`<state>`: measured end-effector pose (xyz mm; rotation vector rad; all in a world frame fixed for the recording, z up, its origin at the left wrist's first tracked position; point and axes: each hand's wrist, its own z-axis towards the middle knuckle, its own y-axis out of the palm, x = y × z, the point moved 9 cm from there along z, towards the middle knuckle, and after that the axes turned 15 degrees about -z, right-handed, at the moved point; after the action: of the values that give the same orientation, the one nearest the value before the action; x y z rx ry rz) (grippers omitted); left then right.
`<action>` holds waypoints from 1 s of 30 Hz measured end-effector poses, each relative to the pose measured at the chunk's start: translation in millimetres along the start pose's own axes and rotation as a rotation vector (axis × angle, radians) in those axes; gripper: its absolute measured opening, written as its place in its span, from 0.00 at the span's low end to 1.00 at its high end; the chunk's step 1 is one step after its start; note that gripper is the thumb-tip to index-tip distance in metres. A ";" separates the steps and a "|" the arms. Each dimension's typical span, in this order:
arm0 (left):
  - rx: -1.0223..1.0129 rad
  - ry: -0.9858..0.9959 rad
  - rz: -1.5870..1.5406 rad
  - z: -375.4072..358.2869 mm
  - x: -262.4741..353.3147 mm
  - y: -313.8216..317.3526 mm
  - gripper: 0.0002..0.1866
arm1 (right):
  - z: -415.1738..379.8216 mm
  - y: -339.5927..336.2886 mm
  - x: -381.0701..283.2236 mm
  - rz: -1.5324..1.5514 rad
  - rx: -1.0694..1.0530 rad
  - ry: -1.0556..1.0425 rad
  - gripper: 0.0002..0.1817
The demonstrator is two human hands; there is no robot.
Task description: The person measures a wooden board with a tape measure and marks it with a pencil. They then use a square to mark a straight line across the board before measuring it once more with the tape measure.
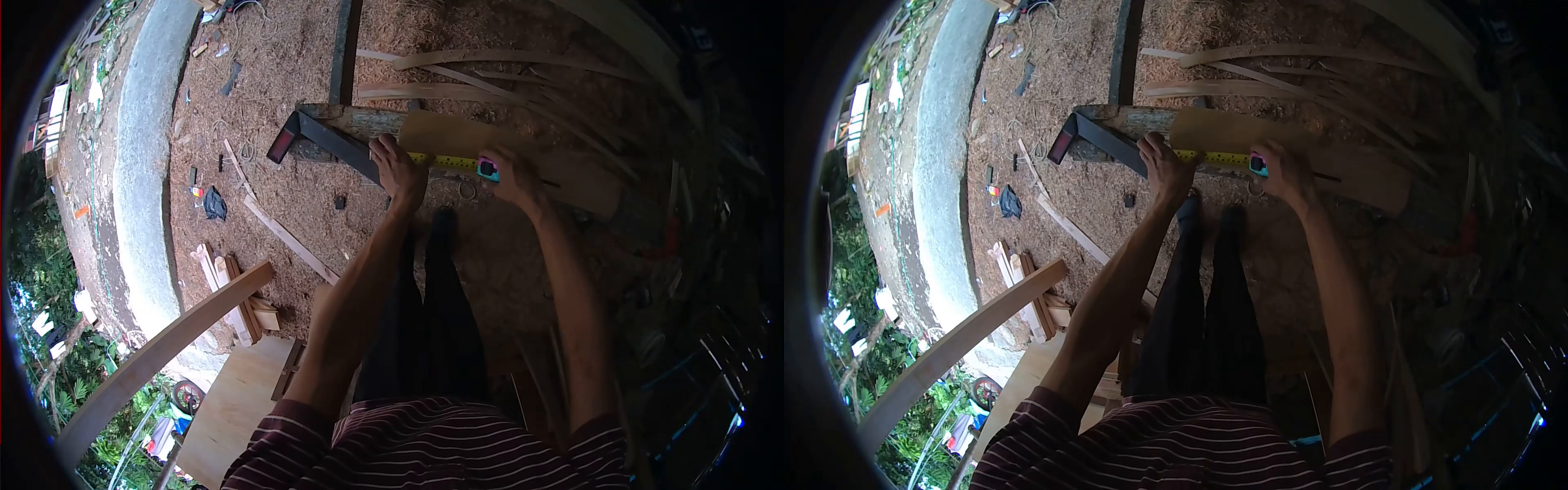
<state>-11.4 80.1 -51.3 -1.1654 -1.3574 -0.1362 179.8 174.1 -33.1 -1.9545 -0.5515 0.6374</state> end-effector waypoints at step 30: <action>-0.334 0.713 0.099 7.5 13.2 -16.5 0.09 | -7.3 -0.6 3.3 0.040 0.150 -0.013 0.18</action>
<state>-23.8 84.4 -33.0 -1.2859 -0.6554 -0.6612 186.9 171.7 -30.4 -1.8254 -0.4598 0.6972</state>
